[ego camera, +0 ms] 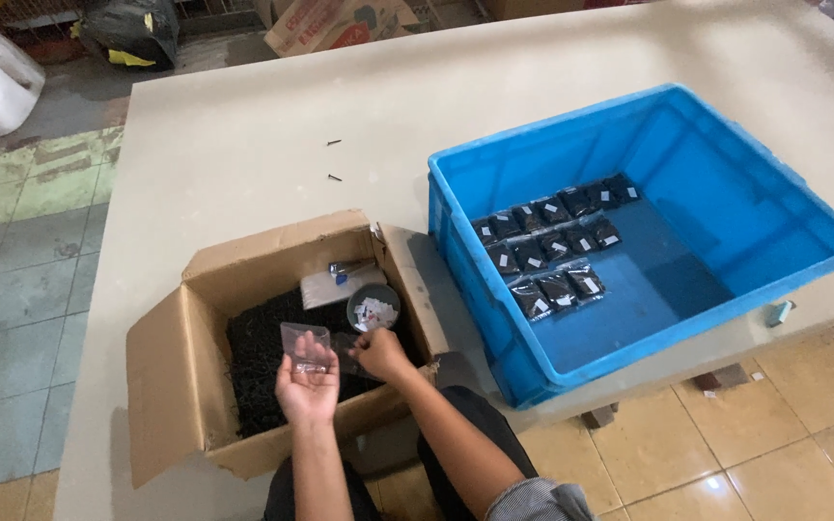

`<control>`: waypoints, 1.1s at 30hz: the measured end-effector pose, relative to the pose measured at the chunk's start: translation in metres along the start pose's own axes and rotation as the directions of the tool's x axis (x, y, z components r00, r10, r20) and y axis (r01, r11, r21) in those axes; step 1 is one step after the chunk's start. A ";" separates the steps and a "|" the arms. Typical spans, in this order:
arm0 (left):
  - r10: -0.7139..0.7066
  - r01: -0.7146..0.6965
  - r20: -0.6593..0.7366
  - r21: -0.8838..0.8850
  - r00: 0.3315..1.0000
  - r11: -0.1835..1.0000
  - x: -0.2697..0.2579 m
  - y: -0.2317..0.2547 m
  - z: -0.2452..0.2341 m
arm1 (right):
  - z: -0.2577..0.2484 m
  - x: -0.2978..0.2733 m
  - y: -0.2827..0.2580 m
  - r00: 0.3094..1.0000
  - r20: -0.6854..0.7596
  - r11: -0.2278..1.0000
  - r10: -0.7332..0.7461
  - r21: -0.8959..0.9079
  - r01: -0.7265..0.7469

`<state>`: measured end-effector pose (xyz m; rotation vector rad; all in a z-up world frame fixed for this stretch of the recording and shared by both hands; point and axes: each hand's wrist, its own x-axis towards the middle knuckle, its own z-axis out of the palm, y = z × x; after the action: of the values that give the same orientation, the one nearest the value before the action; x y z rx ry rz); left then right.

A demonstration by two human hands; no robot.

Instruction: The person picks up screws from a cardboard box and places them into a small plastic bag.

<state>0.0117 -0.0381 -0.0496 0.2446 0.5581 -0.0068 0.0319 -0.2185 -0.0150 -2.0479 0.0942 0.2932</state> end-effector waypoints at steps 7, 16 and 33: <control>0.028 -0.028 -0.010 -0.020 1.000 0.999 -0.002 -0.012 -0.032 | -0.013 -0.035 0.009 0.982 0.093 0.984 0.162 0.057 -0.168; 0.020 -0.020 0.025 0.000 0.999 1.000 -0.049 -0.039 -0.037 | -0.025 -0.068 0.024 0.986 0.081 0.989 0.148 -0.002 -0.148; -0.106 0.096 0.019 0.288 0.994 0.953 -0.022 -0.028 0.007 | -0.010 0.013 -0.008 0.995 -0.042 0.973 -0.089 0.212 0.096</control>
<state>-0.0048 -0.0684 -0.0388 0.4977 0.5343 -0.1921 0.0481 -0.2228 -0.0069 -1.8373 0.0470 0.1837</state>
